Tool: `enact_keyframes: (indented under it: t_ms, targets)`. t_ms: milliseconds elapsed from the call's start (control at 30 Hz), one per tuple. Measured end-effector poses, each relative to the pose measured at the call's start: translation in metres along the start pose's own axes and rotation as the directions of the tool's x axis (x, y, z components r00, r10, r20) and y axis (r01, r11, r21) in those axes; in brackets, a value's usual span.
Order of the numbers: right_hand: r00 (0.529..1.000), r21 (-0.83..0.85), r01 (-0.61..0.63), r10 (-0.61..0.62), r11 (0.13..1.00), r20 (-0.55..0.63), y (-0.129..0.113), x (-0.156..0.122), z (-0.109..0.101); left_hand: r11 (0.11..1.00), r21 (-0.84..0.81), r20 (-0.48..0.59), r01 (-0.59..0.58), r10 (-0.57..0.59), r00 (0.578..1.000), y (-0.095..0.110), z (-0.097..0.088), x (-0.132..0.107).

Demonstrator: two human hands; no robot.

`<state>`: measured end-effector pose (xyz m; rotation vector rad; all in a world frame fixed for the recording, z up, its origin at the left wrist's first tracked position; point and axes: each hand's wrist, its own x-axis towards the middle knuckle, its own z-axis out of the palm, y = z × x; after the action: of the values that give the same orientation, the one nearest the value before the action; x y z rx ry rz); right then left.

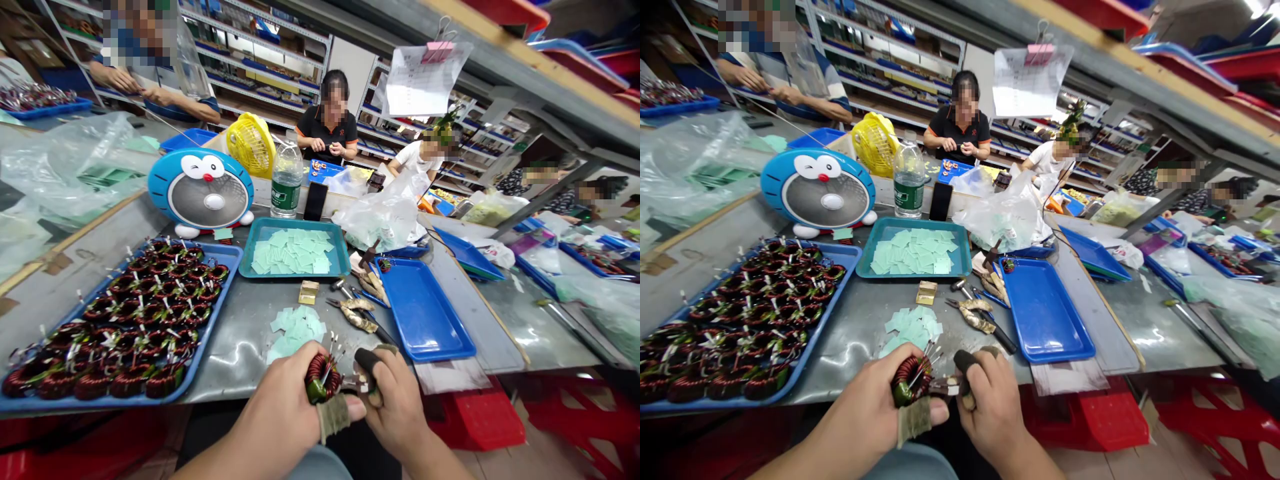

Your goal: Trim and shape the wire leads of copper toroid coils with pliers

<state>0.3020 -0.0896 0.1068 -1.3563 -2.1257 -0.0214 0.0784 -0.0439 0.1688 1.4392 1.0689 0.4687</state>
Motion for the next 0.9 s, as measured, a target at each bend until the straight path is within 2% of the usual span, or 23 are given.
enact_keyframes:
  t_ms: [133, 433, 633, 733, 900]
  targets:
    - [1.000, 0.001, 0.000, 0.000, 1.000, -0.011, 0.004, -0.007, 0.002, 0.998, 0.066, 0.020, 0.026, -0.028, 0.999, 0.003, -0.004, -0.002]
    - [0.999, 0.038, 0.038, -0.039, 0.999, 0.005, 0.002, -0.004, -0.002, 0.991, 0.130, 0.027, -0.015, 0.011, 1.000, -0.001, -0.002, 0.001]
    - [1.000, 0.024, 0.005, -0.006, 1.000, 0.017, -0.005, -0.006, -0.001, 0.988, 0.152, -0.018, -0.023, 0.026, 0.999, -0.004, -0.002, -0.002]
    - [0.998, -0.002, 0.033, -0.033, 0.999, 0.061, -0.006, -0.004, -0.005, 0.985, 0.167, -0.017, -0.033, 0.036, 0.999, -0.008, -0.002, -0.003]
    - [0.996, -0.027, 0.077, -0.076, 0.997, 0.052, -0.003, 0.000, -0.009, 0.981, 0.185, 0.003, -0.063, 0.064, 0.998, -0.006, 0.000, -0.004]
